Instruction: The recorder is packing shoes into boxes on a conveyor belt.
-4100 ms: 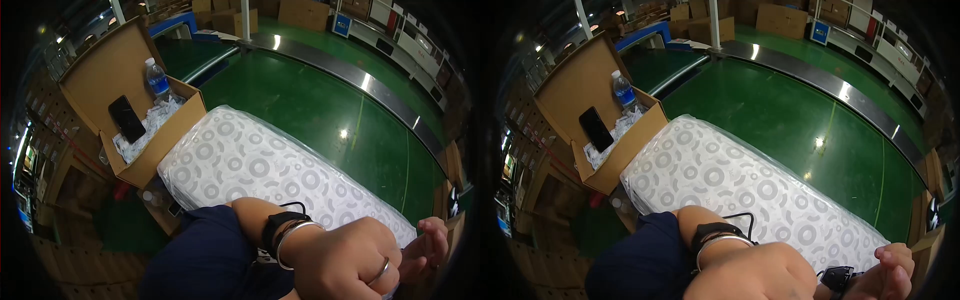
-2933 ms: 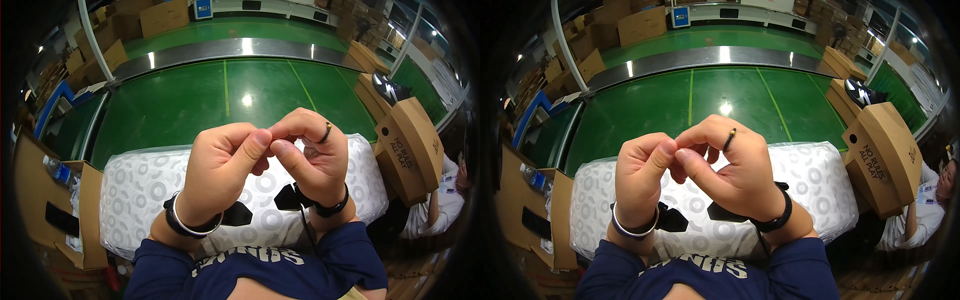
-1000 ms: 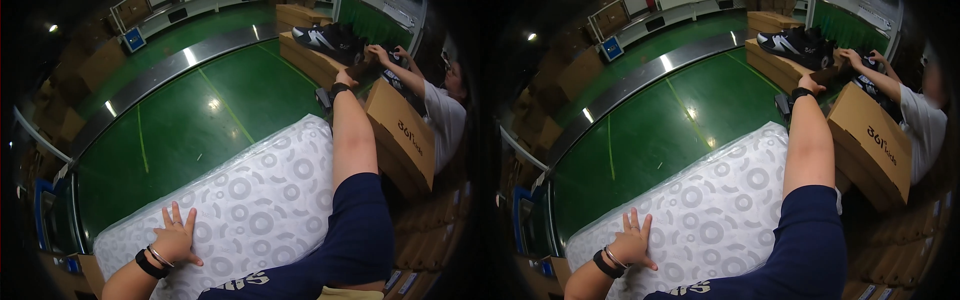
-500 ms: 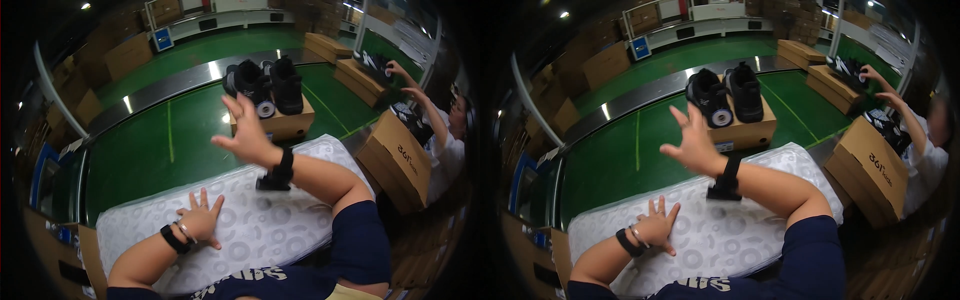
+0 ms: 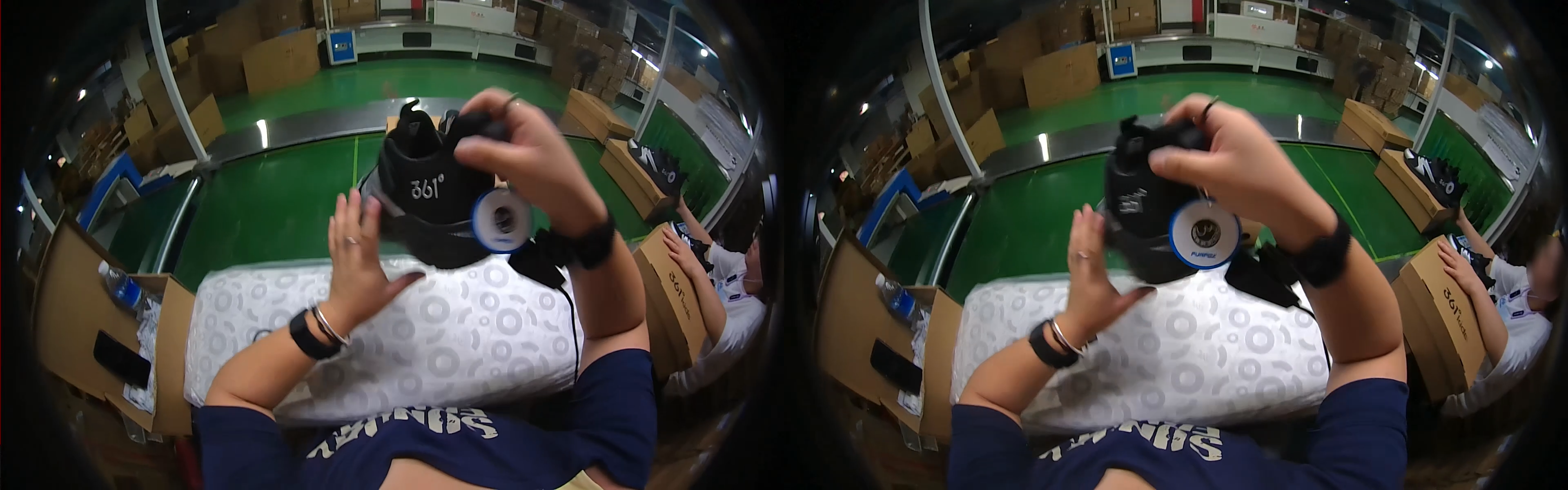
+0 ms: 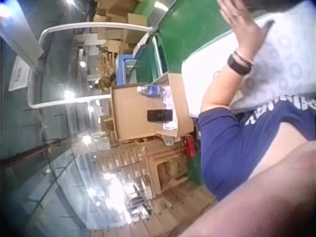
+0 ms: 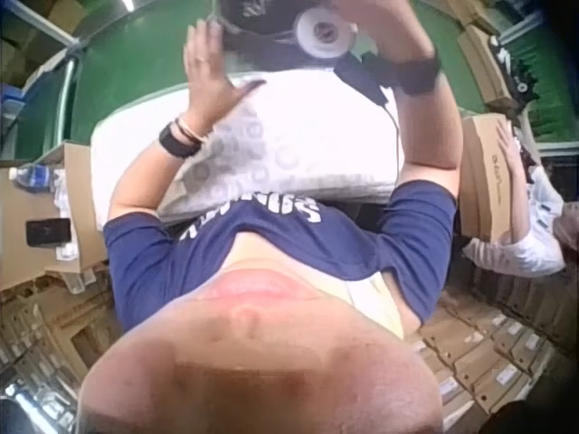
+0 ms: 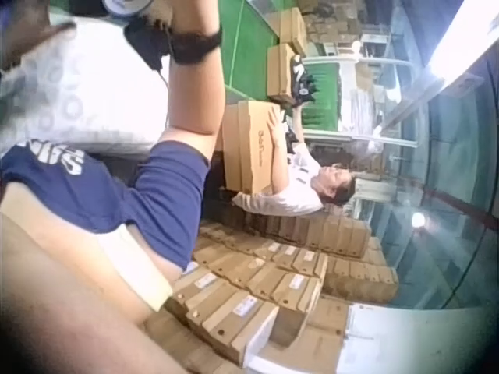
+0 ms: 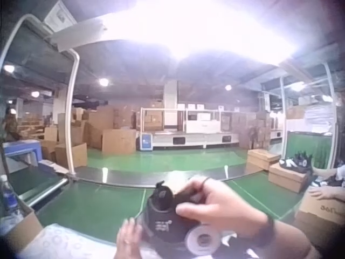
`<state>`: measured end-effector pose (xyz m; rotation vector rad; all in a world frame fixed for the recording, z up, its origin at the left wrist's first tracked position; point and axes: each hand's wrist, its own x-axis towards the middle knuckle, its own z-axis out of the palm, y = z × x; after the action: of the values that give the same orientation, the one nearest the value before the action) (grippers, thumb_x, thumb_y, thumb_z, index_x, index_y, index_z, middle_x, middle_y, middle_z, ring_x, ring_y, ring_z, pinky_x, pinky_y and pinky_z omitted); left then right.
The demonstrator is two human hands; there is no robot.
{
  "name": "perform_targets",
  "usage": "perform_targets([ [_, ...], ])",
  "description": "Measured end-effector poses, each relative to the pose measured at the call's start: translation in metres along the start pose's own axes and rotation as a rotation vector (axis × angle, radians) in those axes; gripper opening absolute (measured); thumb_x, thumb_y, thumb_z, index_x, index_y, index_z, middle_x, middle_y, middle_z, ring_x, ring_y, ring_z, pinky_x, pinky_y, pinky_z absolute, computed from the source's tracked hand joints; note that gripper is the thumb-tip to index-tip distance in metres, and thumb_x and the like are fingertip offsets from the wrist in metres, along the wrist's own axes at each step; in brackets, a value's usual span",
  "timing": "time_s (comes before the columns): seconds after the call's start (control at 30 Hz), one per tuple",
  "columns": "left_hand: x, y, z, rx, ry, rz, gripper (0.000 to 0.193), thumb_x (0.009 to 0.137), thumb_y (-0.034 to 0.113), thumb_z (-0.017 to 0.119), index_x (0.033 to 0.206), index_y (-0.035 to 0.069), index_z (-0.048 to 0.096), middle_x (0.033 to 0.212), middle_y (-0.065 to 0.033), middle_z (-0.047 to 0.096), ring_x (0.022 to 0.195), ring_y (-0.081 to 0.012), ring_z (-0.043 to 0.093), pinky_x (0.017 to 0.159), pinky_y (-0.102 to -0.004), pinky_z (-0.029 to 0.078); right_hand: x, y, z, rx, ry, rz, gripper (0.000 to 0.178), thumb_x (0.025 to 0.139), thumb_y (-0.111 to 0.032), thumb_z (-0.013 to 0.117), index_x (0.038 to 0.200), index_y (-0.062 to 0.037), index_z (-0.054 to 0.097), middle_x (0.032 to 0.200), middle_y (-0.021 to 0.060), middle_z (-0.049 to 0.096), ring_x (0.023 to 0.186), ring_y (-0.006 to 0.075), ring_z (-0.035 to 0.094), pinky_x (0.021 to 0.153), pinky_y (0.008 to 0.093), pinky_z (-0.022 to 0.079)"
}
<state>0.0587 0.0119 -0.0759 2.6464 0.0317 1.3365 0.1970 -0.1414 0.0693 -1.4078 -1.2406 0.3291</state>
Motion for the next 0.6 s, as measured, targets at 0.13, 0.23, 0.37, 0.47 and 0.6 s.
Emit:
perform_targets([
  [0.13,0.002,-0.011,-0.033,-1.289,-0.12,-0.448,0.049,0.084,0.025,0.055,0.124,0.003,0.036,0.114,-0.0108,0.051,0.098,-0.018,0.054,0.081,-0.0294,0.044,-0.002,-0.005,0.041,0.171,0.137,-0.356,0.048,0.078,-0.02,0.064,0.116,0.0002,0.044,0.081,0.0031,0.058,0.067,0.0066,0.053,0.058,0.0194,0.044],
  [0.23,-0.001,-0.016,-0.084,-1.303,-0.392,-0.902,0.03,0.09,0.027,0.043,0.108,0.005,0.051,0.092,-0.0029,0.058,0.078,-0.0114,0.057,0.068,-0.0236,0.046,0.003,0.048,0.072,0.215,0.102,0.029,0.056,0.076,-0.02,0.065,0.119,0.0065,0.041,0.085,0.0078,0.058,0.07,0.0104,0.055,0.061,0.0201,0.045],
  [0.37,-0.076,-0.066,-0.152,-0.157,-0.571,-0.821,0.034,0.083,0.033,0.051,0.099,0.003,0.058,0.074,-0.0091,0.06,0.067,-0.0198,0.058,0.061,-0.0315,0.047,-0.024,0.113,0.109,0.422,0.154,0.468,0.047,0.075,-0.015,0.064,0.11,0.0102,0.047,0.096,0.0133,0.057,0.08,0.0132,0.056,0.071,0.0235,0.045],
  [0.47,-0.136,-0.084,-0.184,0.497,-0.761,-0.861,0.038,0.079,0.035,0.054,0.1,0.003,0.058,0.073,-0.0141,0.06,0.069,-0.0275,0.058,0.063,-0.0377,0.045,-0.045,0.15,0.114,0.386,0.213,0.557,0.044,0.075,-0.011,0.064,0.111,0.008,0.048,0.091,0.0117,0.059,0.076,0.0129,0.057,0.068,0.0225,0.047],
  [0.6,-0.205,-0.087,-0.189,0.857,-0.689,-0.763,0.045,0.078,0.036,0.053,0.109,0.003,0.054,0.097,-0.0181,0.056,0.084,-0.0325,0.054,0.072,-0.0436,0.04,-0.055,0.164,0.113,0.444,0.266,0.601,0.039,0.076,-0.01,0.062,0.109,0.0056,0.049,0.09,0.0096,0.059,0.074,0.0117,0.056,0.068,0.0212,0.046],
])
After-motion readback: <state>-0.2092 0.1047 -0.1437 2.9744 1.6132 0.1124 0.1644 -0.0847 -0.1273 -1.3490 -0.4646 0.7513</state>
